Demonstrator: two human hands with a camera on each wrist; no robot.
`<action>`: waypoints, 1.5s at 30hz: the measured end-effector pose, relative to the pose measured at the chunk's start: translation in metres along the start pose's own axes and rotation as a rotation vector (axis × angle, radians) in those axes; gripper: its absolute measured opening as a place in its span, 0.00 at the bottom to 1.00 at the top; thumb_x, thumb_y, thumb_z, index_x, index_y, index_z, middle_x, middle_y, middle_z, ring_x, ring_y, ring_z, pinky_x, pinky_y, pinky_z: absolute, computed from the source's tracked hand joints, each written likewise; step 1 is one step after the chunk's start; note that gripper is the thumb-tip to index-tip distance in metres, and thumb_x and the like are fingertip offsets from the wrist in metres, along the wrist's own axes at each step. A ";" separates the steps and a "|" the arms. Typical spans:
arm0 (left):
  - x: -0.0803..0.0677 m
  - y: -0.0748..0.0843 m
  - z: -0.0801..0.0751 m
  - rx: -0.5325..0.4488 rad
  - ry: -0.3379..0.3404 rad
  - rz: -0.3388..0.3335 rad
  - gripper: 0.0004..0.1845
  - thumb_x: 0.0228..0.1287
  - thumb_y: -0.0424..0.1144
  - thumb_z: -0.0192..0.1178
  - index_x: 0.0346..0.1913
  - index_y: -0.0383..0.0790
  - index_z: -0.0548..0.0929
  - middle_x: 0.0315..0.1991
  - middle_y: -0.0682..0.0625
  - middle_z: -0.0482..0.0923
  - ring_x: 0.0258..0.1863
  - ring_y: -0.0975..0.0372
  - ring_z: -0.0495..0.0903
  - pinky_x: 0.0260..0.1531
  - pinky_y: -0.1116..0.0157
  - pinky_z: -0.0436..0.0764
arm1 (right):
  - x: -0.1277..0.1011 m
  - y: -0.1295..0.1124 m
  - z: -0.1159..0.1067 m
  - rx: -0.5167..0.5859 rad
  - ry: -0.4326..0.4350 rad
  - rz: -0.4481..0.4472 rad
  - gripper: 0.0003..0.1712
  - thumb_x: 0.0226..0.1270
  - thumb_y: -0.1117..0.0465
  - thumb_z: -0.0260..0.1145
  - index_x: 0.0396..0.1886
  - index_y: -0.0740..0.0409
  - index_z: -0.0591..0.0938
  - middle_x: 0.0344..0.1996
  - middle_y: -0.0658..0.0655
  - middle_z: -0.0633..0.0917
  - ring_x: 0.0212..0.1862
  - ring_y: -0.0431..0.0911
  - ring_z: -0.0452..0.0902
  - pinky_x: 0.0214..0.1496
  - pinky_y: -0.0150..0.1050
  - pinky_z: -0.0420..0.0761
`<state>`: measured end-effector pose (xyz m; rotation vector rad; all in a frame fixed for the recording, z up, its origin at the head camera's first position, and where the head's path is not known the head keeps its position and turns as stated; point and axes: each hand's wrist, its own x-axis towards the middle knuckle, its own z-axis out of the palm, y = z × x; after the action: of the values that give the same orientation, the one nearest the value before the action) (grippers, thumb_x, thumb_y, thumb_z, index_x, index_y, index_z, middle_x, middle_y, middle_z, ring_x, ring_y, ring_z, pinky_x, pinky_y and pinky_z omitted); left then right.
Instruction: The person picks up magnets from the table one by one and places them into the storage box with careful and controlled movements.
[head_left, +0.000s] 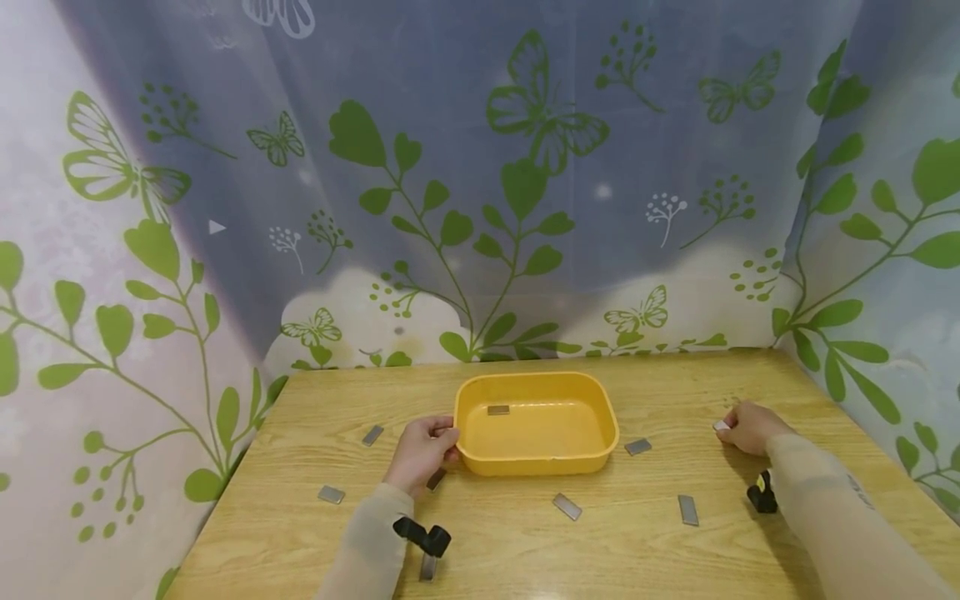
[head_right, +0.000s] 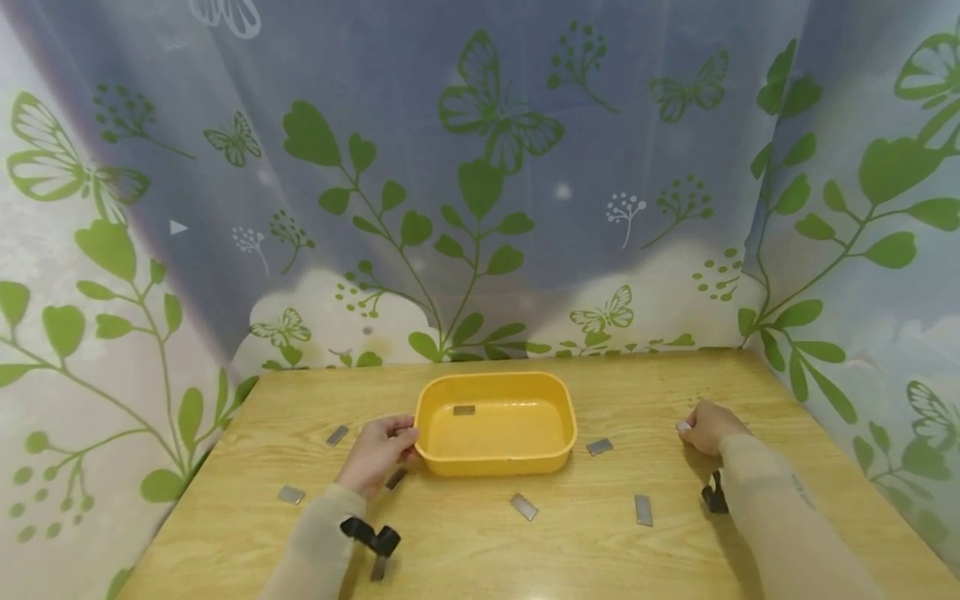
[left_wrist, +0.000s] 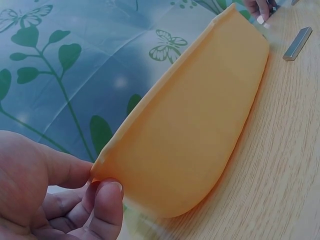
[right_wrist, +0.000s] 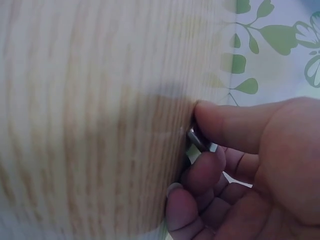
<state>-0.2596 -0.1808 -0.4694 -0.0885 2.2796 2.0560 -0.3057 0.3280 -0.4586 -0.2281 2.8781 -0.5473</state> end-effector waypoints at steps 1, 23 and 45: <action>0.000 0.000 0.000 -0.001 0.000 0.000 0.18 0.69 0.29 0.55 0.57 0.22 0.73 0.41 0.37 0.74 0.26 0.62 0.76 0.28 0.69 0.80 | 0.000 0.000 0.000 -0.003 0.000 -0.002 0.15 0.66 0.59 0.62 0.36 0.71 0.79 0.36 0.67 0.81 0.37 0.54 0.74 0.41 0.51 0.74; -0.004 0.002 0.000 -0.008 -0.008 0.001 0.18 0.69 0.30 0.55 0.58 0.22 0.73 0.38 0.42 0.74 0.27 0.61 0.76 0.28 0.68 0.81 | -0.006 -0.004 0.000 0.025 0.013 -0.040 0.20 0.72 0.55 0.57 0.19 0.58 0.73 0.17 0.50 0.71 0.22 0.44 0.64 0.29 0.39 0.66; -0.001 0.001 0.000 0.006 0.006 0.009 0.17 0.68 0.28 0.55 0.56 0.21 0.74 0.37 0.42 0.74 0.26 0.61 0.76 0.29 0.66 0.81 | -0.015 -0.009 -0.001 -0.064 -0.012 -0.084 0.11 0.71 0.60 0.58 0.33 0.65 0.77 0.24 0.53 0.76 0.30 0.47 0.71 0.36 0.46 0.72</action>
<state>-0.2585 -0.1811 -0.4685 -0.0853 2.2940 2.0557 -0.2904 0.3229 -0.4517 -0.3629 2.8876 -0.4661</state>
